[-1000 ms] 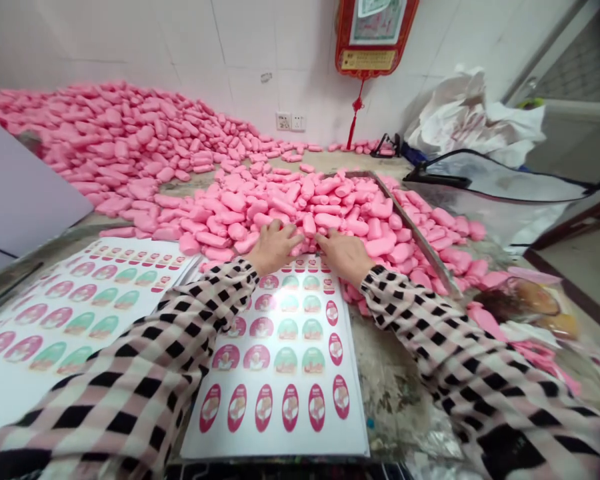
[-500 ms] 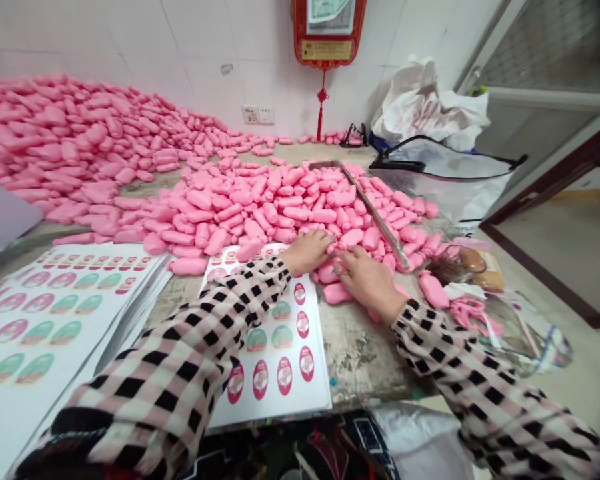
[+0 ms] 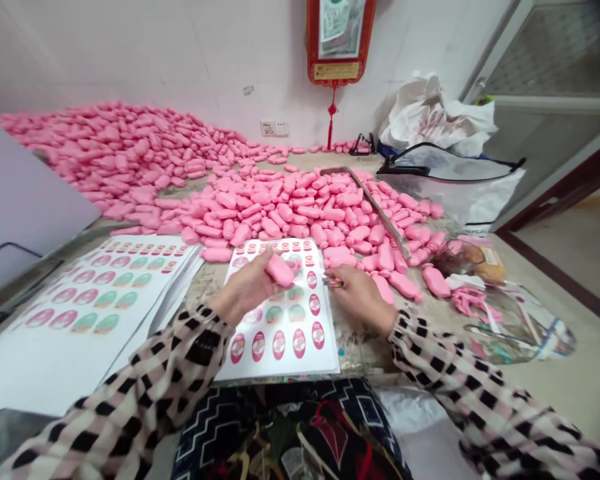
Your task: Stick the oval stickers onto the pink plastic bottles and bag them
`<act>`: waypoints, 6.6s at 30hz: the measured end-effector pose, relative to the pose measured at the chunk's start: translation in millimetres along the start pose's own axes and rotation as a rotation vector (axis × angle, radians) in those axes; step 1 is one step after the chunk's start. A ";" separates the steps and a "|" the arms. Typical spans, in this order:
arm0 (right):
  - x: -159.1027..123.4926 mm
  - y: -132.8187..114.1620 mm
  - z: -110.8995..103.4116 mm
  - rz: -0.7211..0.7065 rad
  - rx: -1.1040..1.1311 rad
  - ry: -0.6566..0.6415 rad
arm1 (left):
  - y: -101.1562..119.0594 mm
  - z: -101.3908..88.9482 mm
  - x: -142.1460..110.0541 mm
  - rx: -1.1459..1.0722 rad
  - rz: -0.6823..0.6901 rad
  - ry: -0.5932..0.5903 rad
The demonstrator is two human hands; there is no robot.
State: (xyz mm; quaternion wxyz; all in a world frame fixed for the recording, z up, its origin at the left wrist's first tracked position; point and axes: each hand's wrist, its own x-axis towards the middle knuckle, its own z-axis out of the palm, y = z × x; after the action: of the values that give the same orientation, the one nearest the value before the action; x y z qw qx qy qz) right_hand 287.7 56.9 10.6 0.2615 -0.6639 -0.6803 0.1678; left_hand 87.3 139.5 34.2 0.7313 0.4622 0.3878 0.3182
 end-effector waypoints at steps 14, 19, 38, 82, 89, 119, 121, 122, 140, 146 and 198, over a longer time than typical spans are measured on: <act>-58.4 -97.8 70.5 0.239 1.178 -0.187 | -47.1 0.2 -100.9 -0.409 0.056 0.018; -16.3 -72.2 53.4 0.107 0.541 -0.225 | -50.7 -12.4 -109.5 -0.535 0.029 0.080; 15.5 -72.5 57.2 0.013 0.686 -0.233 | -53.3 -23.6 -95.9 -0.352 -0.227 -0.061; 19.2 3.1 35.1 0.133 -0.528 0.041 | -45.5 9.0 11.3 1.561 0.451 -0.285; 21.5 5.7 31.5 0.103 -0.495 0.016 | -43.5 8.3 10.9 1.535 0.442 -0.310; 32.8 -2.1 35.6 0.279 -0.232 0.071 | -19.5 13.4 17.6 1.522 0.161 -0.499; 31.8 -5.0 37.1 0.271 -0.281 0.108 | -20.2 13.7 18.4 1.527 0.162 -0.499; 31.0 -6.6 37.7 0.269 -0.306 0.126 | -20.6 13.7 18.5 1.525 0.164 -0.496; 12.4 -7.5 24.4 0.257 0.601 0.378 | -39.4 -6.3 -15.0 0.595 0.323 -0.046; -11.2 -63.5 31.0 0.208 0.764 0.190 | -43.4 -1.4 -42.6 -0.475 -0.103 0.090; -37.7 -91.1 50.7 0.331 1.109 -0.152 | -45.4 4.9 -94.1 -0.254 -0.013 -0.289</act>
State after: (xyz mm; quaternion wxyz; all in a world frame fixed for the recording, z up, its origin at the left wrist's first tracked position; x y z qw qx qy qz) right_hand 183.4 19.8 17.1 0.4908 -0.5115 -0.3947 0.5846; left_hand 49.6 43.0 19.4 0.8338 0.4047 0.2383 0.2901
